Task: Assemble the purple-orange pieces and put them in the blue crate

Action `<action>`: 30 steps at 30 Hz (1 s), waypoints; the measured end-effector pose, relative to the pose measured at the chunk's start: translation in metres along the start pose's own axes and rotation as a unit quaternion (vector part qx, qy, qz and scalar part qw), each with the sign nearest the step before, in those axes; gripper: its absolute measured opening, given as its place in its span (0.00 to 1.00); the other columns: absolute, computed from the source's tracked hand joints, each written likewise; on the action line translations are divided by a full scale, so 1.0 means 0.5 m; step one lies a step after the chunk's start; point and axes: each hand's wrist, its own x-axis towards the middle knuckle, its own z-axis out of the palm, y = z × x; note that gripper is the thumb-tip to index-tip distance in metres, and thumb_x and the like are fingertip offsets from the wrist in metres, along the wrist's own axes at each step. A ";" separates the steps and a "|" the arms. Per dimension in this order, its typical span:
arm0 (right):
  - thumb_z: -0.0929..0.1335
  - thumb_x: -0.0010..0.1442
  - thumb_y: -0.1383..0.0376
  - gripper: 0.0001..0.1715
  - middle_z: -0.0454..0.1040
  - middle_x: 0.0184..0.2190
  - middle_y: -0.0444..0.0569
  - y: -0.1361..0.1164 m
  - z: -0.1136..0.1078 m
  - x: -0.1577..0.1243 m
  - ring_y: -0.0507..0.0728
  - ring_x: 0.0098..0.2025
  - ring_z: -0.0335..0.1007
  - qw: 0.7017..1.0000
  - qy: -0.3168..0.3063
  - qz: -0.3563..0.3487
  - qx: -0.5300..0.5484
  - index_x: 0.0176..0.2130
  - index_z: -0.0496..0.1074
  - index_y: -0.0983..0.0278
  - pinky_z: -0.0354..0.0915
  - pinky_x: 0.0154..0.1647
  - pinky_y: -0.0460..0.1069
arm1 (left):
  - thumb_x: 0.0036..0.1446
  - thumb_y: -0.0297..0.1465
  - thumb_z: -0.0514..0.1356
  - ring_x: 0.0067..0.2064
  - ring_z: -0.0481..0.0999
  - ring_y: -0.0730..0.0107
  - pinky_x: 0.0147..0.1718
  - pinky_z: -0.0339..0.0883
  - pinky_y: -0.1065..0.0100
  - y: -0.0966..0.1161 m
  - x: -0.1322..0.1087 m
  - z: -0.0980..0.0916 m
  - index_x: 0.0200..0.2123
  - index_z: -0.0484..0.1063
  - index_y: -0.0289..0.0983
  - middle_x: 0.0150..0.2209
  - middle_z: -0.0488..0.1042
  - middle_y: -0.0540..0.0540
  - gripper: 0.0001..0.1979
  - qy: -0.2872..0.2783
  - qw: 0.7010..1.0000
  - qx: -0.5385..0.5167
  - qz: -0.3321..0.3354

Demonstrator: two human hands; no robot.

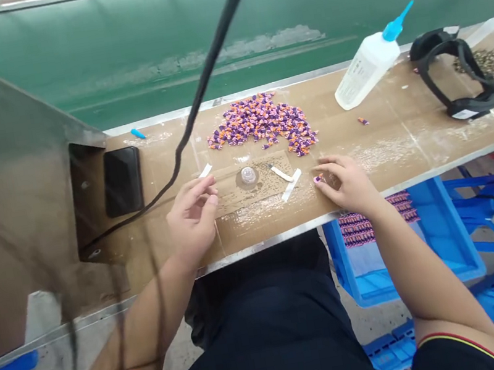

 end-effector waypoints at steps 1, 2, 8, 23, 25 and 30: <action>0.75 0.67 0.56 0.11 0.86 0.55 0.55 -0.003 0.000 -0.006 0.67 0.58 0.83 1.000 0.005 0.012 0.012 0.45 0.86 0.57 0.78 0.62 0.68 | 0.71 0.28 0.65 0.41 0.83 0.73 0.35 0.81 0.73 -0.001 0.001 -0.001 0.59 0.84 0.42 0.52 0.83 0.42 0.16 0.000 1.000 0.003 -0.004; 0.75 0.68 0.54 0.10 0.87 0.54 0.54 -0.002 -0.006 -0.017 0.67 0.58 0.84 0.999 0.019 0.028 0.027 0.42 0.86 0.57 0.78 0.62 0.68 | 0.70 0.29 0.66 0.41 0.83 0.73 0.36 0.81 0.72 -0.001 0.001 -0.003 0.59 0.84 0.42 0.52 0.83 0.42 0.16 -0.001 1.000 0.010 -0.010; 0.73 0.69 0.48 0.19 0.88 0.45 0.53 0.088 -0.129 -0.209 0.63 0.45 0.88 0.918 0.178 0.354 0.032 0.50 0.82 0.58 0.83 0.51 0.59 | 0.64 0.29 0.69 0.39 0.85 0.71 0.35 0.83 0.70 0.006 0.016 -0.009 0.55 0.87 0.45 0.50 0.85 0.43 0.18 0.024 0.998 0.018 -0.046; 0.74 0.76 0.54 0.15 0.84 0.38 0.46 0.219 -0.042 -0.489 0.56 0.41 0.83 0.719 -0.172 0.670 -0.067 0.46 0.81 0.65 0.79 0.53 0.57 | 0.47 0.37 0.71 0.27 0.76 0.67 0.19 0.70 0.64 -0.026 0.031 0.004 0.35 0.89 0.45 0.36 0.85 0.46 0.10 0.092 0.992 0.063 -0.053; 0.74 0.76 0.54 0.15 0.83 0.38 0.45 0.226 -0.042 -0.490 0.56 0.42 0.83 0.716 -0.193 0.667 -0.072 0.45 0.81 0.64 0.78 0.55 0.58 | 0.48 0.38 0.72 0.28 0.76 0.66 0.20 0.71 0.63 -0.025 0.029 0.005 0.35 0.88 0.45 0.36 0.85 0.45 0.09 0.084 0.992 0.072 -0.055; 0.74 0.75 0.55 0.14 0.83 0.38 0.46 0.236 -0.036 -0.486 0.57 0.43 0.82 0.719 -0.226 0.651 -0.087 0.43 0.80 0.63 0.77 0.56 0.57 | 0.50 0.36 0.72 0.29 0.77 0.65 0.23 0.72 0.61 -0.018 0.024 0.009 0.36 0.88 0.46 0.37 0.84 0.46 0.08 0.058 0.993 0.077 -0.065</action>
